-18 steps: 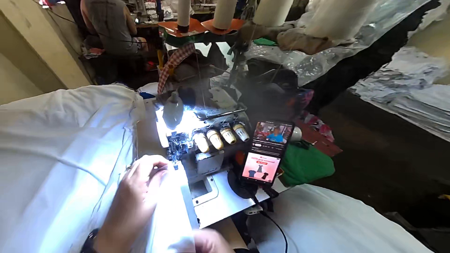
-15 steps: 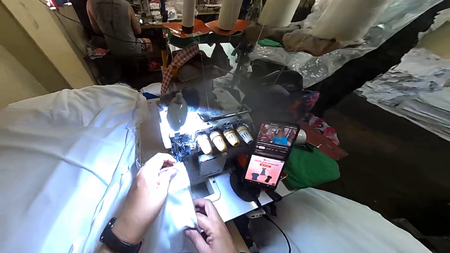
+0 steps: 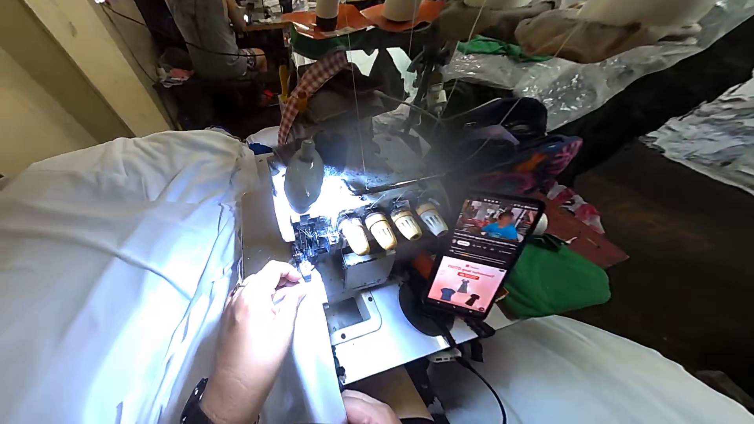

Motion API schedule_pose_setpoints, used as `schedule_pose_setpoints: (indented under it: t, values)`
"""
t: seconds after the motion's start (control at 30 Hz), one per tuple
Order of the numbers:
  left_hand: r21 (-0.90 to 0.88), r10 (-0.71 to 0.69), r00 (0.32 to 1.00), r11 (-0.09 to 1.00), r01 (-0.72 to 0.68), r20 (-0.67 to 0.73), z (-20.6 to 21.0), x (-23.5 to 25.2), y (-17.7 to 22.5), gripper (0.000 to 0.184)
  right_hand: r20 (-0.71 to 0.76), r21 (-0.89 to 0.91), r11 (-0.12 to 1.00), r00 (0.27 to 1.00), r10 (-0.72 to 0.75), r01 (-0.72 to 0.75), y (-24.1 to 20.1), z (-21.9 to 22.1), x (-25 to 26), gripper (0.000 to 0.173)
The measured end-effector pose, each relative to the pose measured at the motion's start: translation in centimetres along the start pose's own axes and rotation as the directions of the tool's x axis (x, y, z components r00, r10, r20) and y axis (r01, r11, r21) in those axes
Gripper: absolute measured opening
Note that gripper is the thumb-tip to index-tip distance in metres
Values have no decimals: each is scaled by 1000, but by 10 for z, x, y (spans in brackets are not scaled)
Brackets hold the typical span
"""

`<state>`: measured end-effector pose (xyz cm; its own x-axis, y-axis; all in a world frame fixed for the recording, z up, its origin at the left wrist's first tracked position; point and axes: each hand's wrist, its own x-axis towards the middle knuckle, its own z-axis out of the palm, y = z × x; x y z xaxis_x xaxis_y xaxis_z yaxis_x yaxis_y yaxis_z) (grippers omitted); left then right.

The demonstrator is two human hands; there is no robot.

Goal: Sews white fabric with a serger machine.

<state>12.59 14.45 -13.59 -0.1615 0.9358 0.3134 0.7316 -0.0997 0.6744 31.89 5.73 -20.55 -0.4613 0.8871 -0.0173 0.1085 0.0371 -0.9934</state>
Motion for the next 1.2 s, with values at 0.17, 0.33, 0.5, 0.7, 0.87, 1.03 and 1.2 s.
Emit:
schedule_pose_setpoints:
  t: [0.17,0.33,0.5,0.7,0.87,1.03,1.2]
  values:
    - [132,-32,999,991,27,38,-4,2,10,21,-9,26,999,1000,25,-24,-4,1,-1,18]
    - [386,48,995,919,-80,90,-10,-6,21,18,12,-2,1000,1000,14,-14,-3,-3,-3,18]
    - [437,69,993,894,-102,92,-8,21,2,26,-1,26,999,1000,26,-26,-12,-10,16,18]
    - [505,-109,965,863,-27,237,-6,84,8,38,-60,190,981,997,52,-40,-24,-14,58,8]
    - [503,-148,954,864,-3,261,-4,105,10,58,-42,235,971,997,64,-52,-25,-10,54,7]
    - [471,-82,989,882,14,125,-1,117,-10,41,-7,193,978,996,85,-82,-26,-4,41,12]
    - [-75,-287,938,949,306,195,-20,74,-51,63,4,145,989,999,36,-36,-18,0,26,14]
